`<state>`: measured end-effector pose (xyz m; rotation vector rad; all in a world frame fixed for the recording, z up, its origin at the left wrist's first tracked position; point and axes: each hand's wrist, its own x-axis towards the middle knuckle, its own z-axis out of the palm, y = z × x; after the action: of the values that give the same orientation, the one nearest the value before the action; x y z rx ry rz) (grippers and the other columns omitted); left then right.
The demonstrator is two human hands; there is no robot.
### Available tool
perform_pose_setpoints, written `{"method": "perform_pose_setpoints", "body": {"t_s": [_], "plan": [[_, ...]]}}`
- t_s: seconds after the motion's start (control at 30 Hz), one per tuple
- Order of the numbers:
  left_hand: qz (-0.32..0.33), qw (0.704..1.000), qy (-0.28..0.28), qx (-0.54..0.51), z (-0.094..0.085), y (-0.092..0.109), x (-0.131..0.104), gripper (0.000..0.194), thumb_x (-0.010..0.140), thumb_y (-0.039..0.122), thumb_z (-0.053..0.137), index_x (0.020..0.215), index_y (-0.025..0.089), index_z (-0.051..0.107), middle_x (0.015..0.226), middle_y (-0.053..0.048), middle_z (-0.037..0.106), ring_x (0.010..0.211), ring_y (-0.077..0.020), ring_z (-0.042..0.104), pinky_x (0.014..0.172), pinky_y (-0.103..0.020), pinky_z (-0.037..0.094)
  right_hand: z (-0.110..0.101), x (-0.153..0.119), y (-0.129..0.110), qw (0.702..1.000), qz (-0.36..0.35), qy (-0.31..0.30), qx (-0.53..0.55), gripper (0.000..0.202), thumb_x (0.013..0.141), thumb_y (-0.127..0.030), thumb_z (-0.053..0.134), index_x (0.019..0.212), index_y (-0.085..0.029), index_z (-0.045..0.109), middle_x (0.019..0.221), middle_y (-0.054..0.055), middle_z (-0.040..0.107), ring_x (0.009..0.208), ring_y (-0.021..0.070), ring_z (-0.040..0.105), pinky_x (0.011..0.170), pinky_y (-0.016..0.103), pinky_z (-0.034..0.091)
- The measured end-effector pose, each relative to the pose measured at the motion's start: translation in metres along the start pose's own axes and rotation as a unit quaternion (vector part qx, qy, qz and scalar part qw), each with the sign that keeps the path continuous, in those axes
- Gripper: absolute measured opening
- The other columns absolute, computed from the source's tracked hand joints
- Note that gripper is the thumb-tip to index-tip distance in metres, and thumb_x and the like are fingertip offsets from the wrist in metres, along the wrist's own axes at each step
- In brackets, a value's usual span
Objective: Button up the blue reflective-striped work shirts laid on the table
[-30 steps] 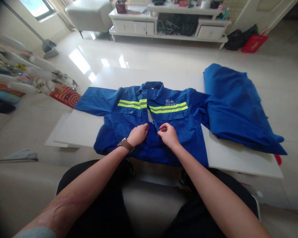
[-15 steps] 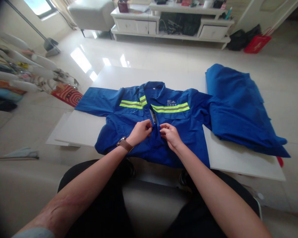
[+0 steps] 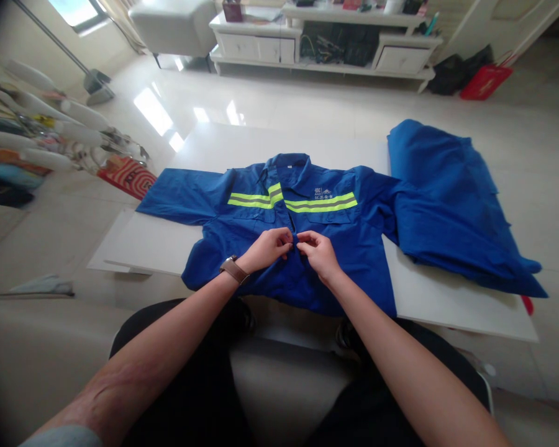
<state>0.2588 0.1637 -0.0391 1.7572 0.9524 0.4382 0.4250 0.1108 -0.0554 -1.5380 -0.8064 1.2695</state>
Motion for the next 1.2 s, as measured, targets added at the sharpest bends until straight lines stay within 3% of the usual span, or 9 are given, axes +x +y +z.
{"method": "perform_pose_setpoints", "body": {"t_s": [0.17,0.3,0.57,0.8,1.2], "plan": [[0.000,0.999,0.014,-0.051,0.001,-0.007,0.005,0.005,0.086,0.013,0.058,0.087,0.017,0.060,0.074,0.003,0.065,0.059,-0.0109,0.066,0.059,-0.020,0.046,-0.004,0.002,0.002,0.996,-0.040,-0.024,-0.070,0.028,0.068,-0.033,0.067,0.090,-0.019,0.075,0.084,0.004,0.073,0.073,0.0166,0.064,0.072,0.030,0.053],[-0.004,0.994,0.015,-0.106,0.002,-0.011,0.009,0.002,0.086,0.014,0.060,0.085,0.016,0.059,0.074,0.003,0.063,0.059,-0.0103,0.067,0.060,-0.020,0.047,-0.006,0.001,0.005,0.984,-0.112,-0.013,-0.139,0.023,0.073,-0.035,0.067,0.089,-0.019,0.075,0.086,0.004,0.074,0.074,0.0170,0.064,0.073,0.030,0.052],[-0.012,0.992,-0.004,-0.127,0.002,-0.009,0.010,0.006,0.084,0.010,0.060,0.084,0.016,0.061,0.070,0.003,0.063,0.060,-0.0102,0.067,0.062,-0.019,0.047,-0.004,-0.004,0.003,0.979,-0.149,-0.006,-0.140,0.018,0.078,-0.036,0.069,0.085,-0.019,0.069,0.082,0.004,0.071,0.075,0.0176,0.064,0.071,0.029,0.049],[-0.046,0.983,0.014,-0.175,0.007,-0.014,0.012,0.018,0.086,0.029,0.071,0.080,0.015,0.061,0.067,0.002,0.062,0.059,-0.0112,0.063,0.057,-0.020,0.044,-0.001,-0.015,-0.005,0.947,-0.209,-0.001,-0.243,0.012,0.085,-0.031,0.061,0.090,-0.022,0.068,0.085,0.003,0.072,0.075,0.0175,0.064,0.069,0.028,0.048],[-0.145,0.947,0.105,-0.265,0.011,-0.003,0.009,0.010,0.075,0.011,0.069,0.073,0.015,0.060,0.059,0.004,0.057,0.057,-0.0081,0.052,0.059,-0.020,0.038,0.000,-0.016,-0.006,0.941,-0.218,0.001,-0.259,0.010,0.085,-0.030,0.062,0.086,-0.022,0.067,0.083,0.002,0.070,0.069,0.0158,0.060,0.066,0.028,0.046]]}}
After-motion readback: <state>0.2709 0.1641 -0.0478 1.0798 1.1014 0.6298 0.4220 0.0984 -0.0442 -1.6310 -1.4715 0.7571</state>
